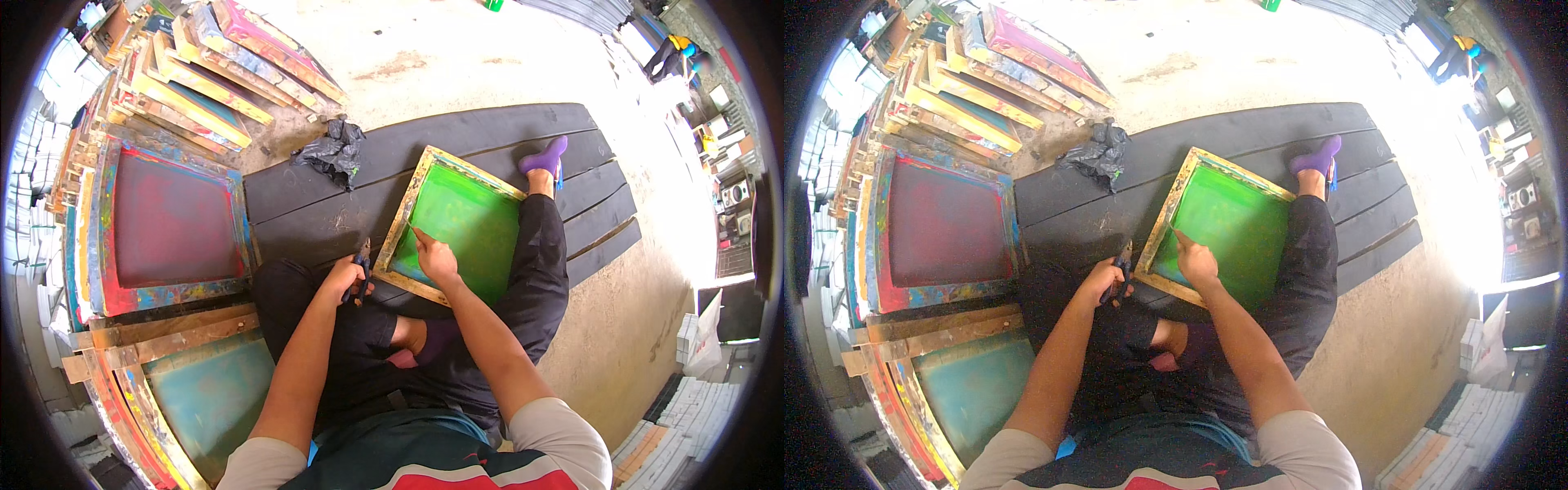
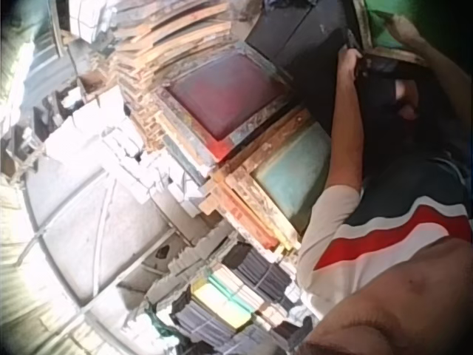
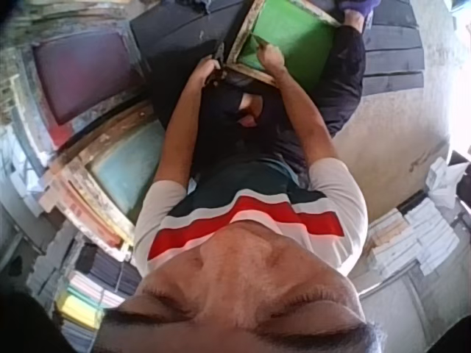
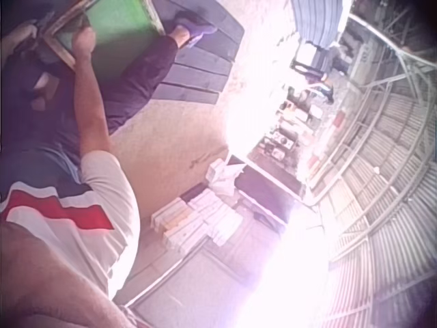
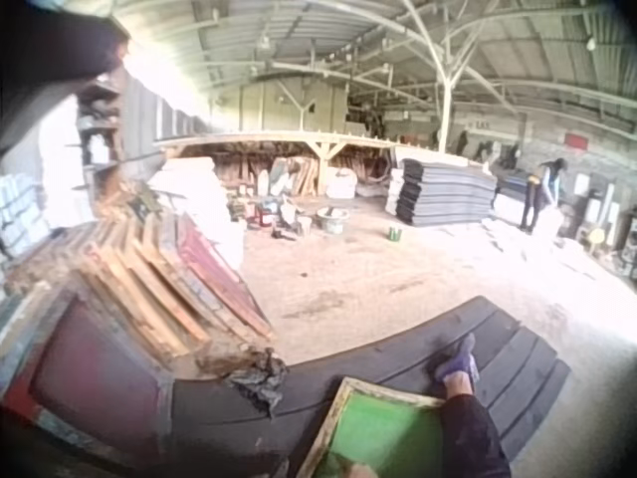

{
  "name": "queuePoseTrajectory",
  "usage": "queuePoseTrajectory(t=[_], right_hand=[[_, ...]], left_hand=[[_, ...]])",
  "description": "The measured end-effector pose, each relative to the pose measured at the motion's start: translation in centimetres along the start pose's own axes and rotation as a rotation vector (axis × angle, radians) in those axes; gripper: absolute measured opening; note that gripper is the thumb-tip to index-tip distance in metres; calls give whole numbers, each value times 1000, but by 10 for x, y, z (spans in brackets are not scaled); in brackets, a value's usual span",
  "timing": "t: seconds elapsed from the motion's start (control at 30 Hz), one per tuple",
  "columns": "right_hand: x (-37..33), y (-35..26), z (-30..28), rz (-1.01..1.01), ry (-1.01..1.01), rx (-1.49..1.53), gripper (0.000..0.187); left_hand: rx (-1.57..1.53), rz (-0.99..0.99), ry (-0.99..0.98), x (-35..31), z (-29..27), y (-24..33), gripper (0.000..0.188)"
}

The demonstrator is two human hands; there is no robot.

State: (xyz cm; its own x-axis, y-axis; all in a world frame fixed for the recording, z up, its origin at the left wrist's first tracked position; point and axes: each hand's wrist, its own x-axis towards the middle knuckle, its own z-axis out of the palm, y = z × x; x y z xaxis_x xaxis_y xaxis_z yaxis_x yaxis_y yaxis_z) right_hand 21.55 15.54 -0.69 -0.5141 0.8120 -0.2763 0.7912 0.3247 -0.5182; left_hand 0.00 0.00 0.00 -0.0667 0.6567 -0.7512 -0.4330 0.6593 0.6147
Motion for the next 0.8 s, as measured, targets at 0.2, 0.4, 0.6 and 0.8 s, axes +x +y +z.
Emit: queuePoseTrajectory(t=[0.2, 0.4, 0.6, 0.8], right_hand=[[-8, -25, -19, 34, -75, -194, 48], [3, -23, -10, 41, -60, -59, 49], [4, -26, -13, 145, -91, 235, 38], [34, 47, 38, -146, 132, 415, 38]], left_hand=[[-16, 29, 11, 2, 3, -6, 42], [54, 40, 32, -1, 8, 5, 44], [40, 50, 74, -12, 6, 8, 41], [39, 63, 44, -6, 10, 9, 38]])
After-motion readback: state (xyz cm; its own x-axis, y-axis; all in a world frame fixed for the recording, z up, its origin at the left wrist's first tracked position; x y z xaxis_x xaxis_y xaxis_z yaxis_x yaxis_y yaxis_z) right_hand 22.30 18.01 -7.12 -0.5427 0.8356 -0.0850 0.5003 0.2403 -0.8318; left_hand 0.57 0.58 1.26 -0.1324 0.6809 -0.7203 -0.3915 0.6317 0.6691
